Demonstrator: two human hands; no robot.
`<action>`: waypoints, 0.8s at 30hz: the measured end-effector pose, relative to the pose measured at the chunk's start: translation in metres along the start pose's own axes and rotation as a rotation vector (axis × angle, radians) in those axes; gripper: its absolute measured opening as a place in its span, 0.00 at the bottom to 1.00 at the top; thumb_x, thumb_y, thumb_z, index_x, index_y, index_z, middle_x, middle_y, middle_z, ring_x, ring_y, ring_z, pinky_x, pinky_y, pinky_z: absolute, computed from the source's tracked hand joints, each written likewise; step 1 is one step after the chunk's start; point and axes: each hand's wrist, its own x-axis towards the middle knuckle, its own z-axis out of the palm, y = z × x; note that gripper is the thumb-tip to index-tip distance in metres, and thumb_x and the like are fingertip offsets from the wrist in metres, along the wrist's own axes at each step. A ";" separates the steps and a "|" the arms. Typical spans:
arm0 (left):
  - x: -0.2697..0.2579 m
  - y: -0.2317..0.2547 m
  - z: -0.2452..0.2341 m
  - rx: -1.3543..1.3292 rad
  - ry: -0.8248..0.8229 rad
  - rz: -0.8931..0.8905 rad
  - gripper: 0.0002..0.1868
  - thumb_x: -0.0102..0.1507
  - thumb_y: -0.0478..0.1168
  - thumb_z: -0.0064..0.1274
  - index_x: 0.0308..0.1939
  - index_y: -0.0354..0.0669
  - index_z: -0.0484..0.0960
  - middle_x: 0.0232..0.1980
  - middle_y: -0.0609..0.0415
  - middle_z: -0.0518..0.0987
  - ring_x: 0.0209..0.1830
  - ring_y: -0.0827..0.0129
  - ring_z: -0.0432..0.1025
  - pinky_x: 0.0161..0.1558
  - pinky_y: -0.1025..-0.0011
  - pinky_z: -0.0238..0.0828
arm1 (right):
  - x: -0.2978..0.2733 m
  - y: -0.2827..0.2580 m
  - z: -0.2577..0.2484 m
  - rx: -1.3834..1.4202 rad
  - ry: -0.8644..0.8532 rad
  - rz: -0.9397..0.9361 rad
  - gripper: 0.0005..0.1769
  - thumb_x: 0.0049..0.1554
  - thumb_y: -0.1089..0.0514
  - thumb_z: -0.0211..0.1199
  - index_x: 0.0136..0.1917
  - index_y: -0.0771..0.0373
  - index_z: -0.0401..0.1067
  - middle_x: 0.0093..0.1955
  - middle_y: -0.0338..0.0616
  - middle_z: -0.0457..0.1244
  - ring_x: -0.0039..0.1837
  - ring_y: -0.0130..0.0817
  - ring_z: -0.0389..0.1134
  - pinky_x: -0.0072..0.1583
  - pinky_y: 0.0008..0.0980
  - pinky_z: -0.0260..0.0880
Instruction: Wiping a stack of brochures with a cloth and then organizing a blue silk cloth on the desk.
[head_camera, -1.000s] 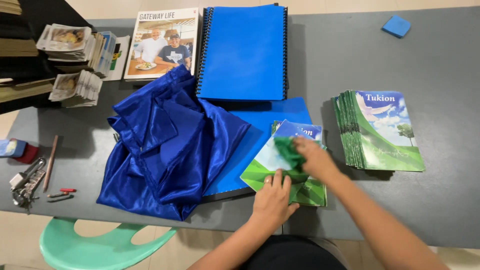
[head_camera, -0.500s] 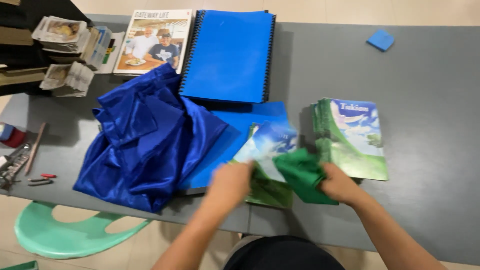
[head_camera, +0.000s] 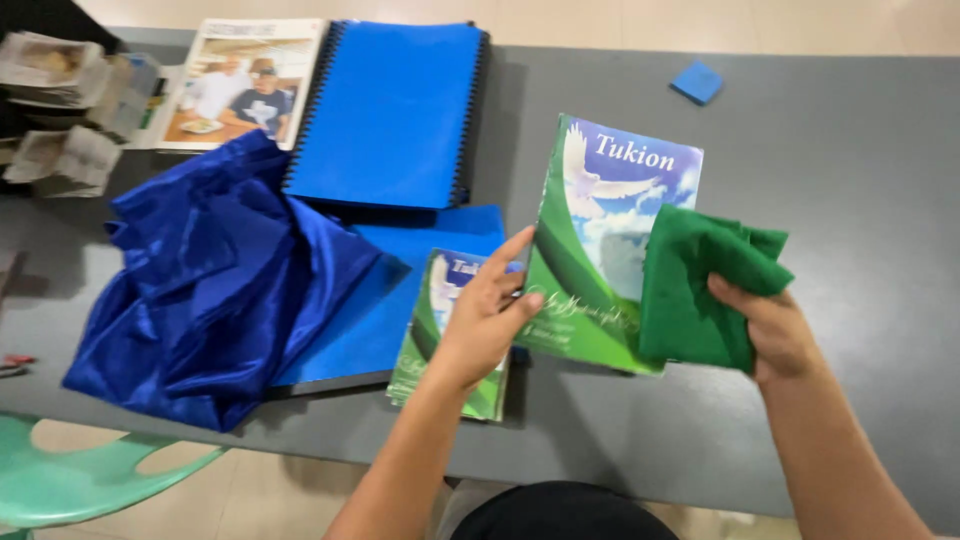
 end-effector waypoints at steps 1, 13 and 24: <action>0.009 -0.019 0.010 -0.004 -0.006 -0.010 0.39 0.65 0.25 0.50 0.80 0.47 0.60 0.49 0.51 0.78 0.45 0.75 0.68 0.47 0.75 0.65 | 0.002 -0.002 -0.009 0.000 0.011 0.004 0.25 0.57 0.62 0.62 0.69 0.62 0.68 0.62 0.47 0.67 0.61 0.43 0.72 0.58 0.47 0.77; 0.048 -0.120 0.051 0.878 0.332 -0.134 0.35 0.56 0.37 0.61 0.68 0.51 0.73 0.59 0.48 0.76 0.48 0.56 0.76 0.52 0.61 0.73 | 0.067 0.071 -0.075 -0.632 0.074 0.029 0.23 0.57 0.55 0.68 0.62 0.67 0.73 0.53 0.47 0.71 0.52 0.30 0.71 0.51 0.31 0.73; 0.093 -0.191 0.042 0.649 0.155 -0.167 0.54 0.65 0.60 0.52 0.81 0.40 0.37 0.84 0.40 0.39 0.84 0.54 0.33 0.77 0.59 0.30 | 0.074 0.076 -0.084 -0.205 0.101 0.457 0.28 0.54 0.58 0.67 0.64 0.73 0.70 0.57 0.57 0.70 0.57 0.47 0.74 0.55 0.45 0.79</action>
